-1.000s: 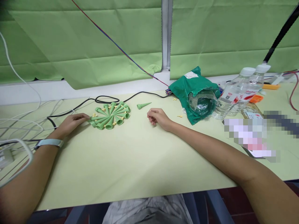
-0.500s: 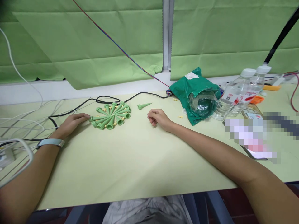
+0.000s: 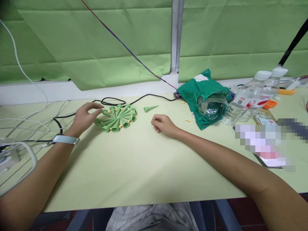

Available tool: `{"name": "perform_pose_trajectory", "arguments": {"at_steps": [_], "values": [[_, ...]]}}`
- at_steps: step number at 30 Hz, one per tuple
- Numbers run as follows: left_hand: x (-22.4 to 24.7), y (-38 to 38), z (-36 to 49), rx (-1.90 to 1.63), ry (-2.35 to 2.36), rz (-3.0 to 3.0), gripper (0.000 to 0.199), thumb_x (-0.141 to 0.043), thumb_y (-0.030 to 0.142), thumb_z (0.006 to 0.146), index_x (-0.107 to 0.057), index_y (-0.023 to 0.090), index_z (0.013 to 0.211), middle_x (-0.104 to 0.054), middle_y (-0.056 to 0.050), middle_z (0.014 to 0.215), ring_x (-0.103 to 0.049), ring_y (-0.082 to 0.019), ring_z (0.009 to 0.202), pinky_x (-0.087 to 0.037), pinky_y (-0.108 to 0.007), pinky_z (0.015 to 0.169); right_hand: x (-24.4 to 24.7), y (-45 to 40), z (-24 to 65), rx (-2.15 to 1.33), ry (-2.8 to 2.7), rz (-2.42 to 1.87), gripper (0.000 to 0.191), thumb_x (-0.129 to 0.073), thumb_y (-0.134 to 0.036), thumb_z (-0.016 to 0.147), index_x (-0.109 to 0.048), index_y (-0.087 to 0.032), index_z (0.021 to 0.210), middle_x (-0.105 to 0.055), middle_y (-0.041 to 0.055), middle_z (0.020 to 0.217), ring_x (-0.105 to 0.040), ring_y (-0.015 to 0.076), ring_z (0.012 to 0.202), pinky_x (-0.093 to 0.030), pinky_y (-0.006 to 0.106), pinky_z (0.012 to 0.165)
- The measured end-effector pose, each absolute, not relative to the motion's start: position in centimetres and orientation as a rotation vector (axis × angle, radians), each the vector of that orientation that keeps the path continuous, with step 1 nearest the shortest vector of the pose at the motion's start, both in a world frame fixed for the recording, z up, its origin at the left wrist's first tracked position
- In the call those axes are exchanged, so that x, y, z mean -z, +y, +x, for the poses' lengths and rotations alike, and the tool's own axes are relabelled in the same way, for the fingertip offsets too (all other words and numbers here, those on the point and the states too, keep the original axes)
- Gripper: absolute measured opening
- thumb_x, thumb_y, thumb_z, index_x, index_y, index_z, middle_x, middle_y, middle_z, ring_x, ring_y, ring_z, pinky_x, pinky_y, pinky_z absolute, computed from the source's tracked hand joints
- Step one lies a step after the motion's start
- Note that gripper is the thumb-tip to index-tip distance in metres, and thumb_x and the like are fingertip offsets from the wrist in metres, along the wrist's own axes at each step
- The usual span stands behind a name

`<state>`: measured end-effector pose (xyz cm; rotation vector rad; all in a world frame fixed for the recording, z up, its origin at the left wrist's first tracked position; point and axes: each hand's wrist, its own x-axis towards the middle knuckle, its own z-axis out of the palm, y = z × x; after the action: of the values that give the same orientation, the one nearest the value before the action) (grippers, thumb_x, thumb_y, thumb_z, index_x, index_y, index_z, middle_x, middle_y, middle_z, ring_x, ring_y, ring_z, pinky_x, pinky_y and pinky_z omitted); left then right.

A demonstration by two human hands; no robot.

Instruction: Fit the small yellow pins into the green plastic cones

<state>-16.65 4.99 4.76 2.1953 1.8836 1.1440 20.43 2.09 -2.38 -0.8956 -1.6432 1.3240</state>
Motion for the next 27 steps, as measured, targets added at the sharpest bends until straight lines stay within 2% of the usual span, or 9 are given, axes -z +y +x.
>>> {"name": "perform_pose_trajectory", "arguments": {"at_steps": [4,7,11,15,17,20,22,24,27], "values": [[-5.3,6.5,-10.0,-0.933,1.629,2.471,0.028,-0.060,0.038,0.087,-0.073,0.022,0.105,-0.073,-0.008,0.115,-0.063,-0.028,0.110,-0.046,-0.038,0.102,2.5,1.7,20.3,-1.115,-1.865,-0.890,0.016,-0.060,-0.033,0.091,-0.060,-0.021,0.080,-0.055,-0.0039,0.064,-0.051,0.0123,0.060,-0.041,0.024,0.057],[-4.8,8.6,-5.3,-0.712,1.468,2.622,0.036,-0.058,0.040,0.090,-0.072,0.019,0.117,-0.073,-0.011,0.120,-0.063,-0.032,0.114,-0.046,-0.041,0.101,2.4,1.5,20.3,-0.924,-2.014,-0.893,0.012,-0.058,-0.026,0.091,-0.060,-0.020,0.080,-0.056,-0.0040,0.067,-0.049,0.0121,0.063,-0.037,0.025,0.060],[-3.5,11.3,-0.6,-0.317,1.670,2.704,0.050,-0.060,0.044,0.091,-0.067,0.014,0.130,-0.074,-0.018,0.115,-0.065,-0.038,0.113,-0.046,-0.045,0.097,2.2,1.0,20.1,-0.840,-2.097,-0.914,0.010,-0.056,-0.022,0.090,-0.060,-0.020,0.081,-0.058,-0.0038,0.069,-0.050,0.0123,0.064,-0.037,0.025,0.063],[-3.1,11.3,1.8,-0.042,1.736,2.840,0.034,-0.049,0.022,0.093,-0.071,0.006,0.115,-0.072,-0.024,0.114,-0.067,-0.037,0.108,-0.046,-0.042,0.090,2.0,1.4,20.2,-0.755,-2.108,-0.943,0.009,-0.056,-0.022,0.090,-0.061,-0.020,0.083,-0.061,-0.0026,0.071,-0.053,0.0132,0.065,-0.038,0.025,0.063],[-3.3,10.1,2.2,-0.037,1.675,2.925,0.030,-0.049,0.017,0.091,-0.072,0.008,0.108,-0.071,-0.023,0.111,-0.068,-0.035,0.103,-0.045,-0.040,0.086,1.6,2.6,21.0,-0.604,-2.091,-1.030,0.011,-0.054,-0.022,0.091,-0.063,-0.019,0.086,-0.065,-0.0006,0.074,-0.057,0.0146,0.067,-0.039,0.025,0.064],[-3.9,7.1,2.1,-0.175,1.514,2.954,0.029,-0.049,0.029,0.095,-0.070,0.011,0.102,-0.070,-0.019,0.101,-0.067,-0.032,0.089,-0.043,-0.039,0.076,0.6,5.5,23.1,-0.254,-2.004,-1.381,0.017,-0.052,-0.022,0.092,-0.069,-0.019,0.092,-0.073,0.0054,0.088,-0.063,0.0193,0.079,-0.042,0.027,0.070],[-4.5,5.0,1.8,-0.336,1.271,2.874,0.030,-0.046,0.034,0.099,-0.068,0.015,0.101,-0.067,-0.013,0.093,-0.063,-0.026,0.079,-0.040,-0.037,0.071,-0.1,7.6,24.6,-0.055,-1.950,-1.706,0.021,-0.052,-0.023,0.093,-0.073,-0.018,0.096,-0.074,0.0113,0.099,-0.067,0.0249,0.092,-0.045,0.030,0.077],[-4.9,3.3,1.4,-0.493,1.051,2.678,0.024,-0.045,0.031,0.099,-0.065,0.018,0.099,-0.060,-0.004,0.076,-0.055,-0.019,0.068,-0.037,-0.034,0.067,-0.8,9.3,25.6,0.095,-1.890,-1.938,0.028,-0.050,-0.023,0.095,-0.075,-0.014,0.107,-0.071,0.0184,0.114,-0.068,0.0292,0.101,-0.049,0.034,0.082],[-4.9,1.6,0.9,-0.676,0.942,2.280,0.012,-0.061,0.029,0.089,-0.060,0.021,0.099,-0.047,0.004,0.067,-0.044,-0.014,0.059,-0.032,-0.030,0.060,-1.6,11.2,26.4,0.178,-1.830,-2.158,0.036,-0.049,-0.020,0.097,-0.073,-0.009,0.121,-0.065,0.0253,0.127,-0.069,0.0337,0.110,-0.051,0.037,0.089]]}}
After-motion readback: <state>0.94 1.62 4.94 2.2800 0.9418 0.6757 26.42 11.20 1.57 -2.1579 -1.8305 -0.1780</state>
